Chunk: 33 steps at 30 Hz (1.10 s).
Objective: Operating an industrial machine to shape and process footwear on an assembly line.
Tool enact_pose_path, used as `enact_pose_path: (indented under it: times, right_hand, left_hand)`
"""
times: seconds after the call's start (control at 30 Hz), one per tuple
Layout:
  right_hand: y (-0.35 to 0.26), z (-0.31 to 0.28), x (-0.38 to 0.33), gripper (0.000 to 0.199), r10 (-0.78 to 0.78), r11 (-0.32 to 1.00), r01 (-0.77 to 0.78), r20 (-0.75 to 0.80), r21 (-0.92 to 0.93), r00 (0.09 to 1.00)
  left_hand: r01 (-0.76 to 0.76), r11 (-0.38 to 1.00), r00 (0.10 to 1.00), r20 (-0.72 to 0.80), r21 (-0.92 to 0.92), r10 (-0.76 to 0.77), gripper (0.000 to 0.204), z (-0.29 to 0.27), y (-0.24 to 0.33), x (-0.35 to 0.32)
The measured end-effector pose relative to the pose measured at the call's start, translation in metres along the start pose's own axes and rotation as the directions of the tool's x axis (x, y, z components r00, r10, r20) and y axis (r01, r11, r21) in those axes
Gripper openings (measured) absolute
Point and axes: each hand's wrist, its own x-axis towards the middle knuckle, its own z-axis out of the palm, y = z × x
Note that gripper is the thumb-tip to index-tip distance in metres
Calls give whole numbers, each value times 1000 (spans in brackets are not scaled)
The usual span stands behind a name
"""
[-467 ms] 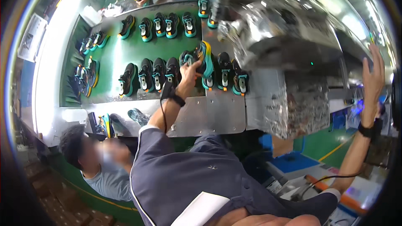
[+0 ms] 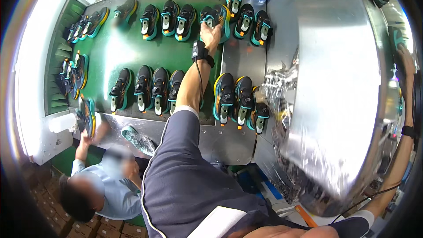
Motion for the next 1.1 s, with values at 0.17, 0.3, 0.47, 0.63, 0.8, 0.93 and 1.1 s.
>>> enact_pose_path:
  times: [0.17, 0.3, 0.47, 0.63, 0.8, 0.93, 1.1]
  right_hand:
    - [40, 11, -10, 46, -29, 985, 35, 38, -170, 999]
    - [14, 10, -5, 47, -38, 995, 36, 26, 90, 999]
    - [55, 33, 3, 46, -292, 923, 246, -121, -296, 949]
    - [-24, -20, -71, 45, -93, 973, 29, -271, -228, 958]
    - [-77, -107, -157, 37, 285, 921, -389, -671, -6, 685]
    - [-110, -170, -273, 30, 515, 855, -204, -733, 477, 445]
    - [-181, -181, -415, 26, 853, 478, -244, -379, 844, 360]
  left_hand:
    - [-210, 941, 978, 65, 267, 200, 65, 7, 6, -6]
    - [-99, 916, 995, 65, 388, 80, 71, 19, -16, -11]
    - [-396, 884, 916, 170, 250, 363, 78, -20, -94, -40]
    - [-185, 951, 852, 442, -248, 281, 57, -143, -15, -177]
    - [303, 907, 580, 812, -291, 67, 16, -237, 25, -321]
    - [545, 801, 66, 965, -247, 253, 33, -257, 121, -409]
    - [697, 702, -463, 654, -148, 598, 88, -242, 232, -493]
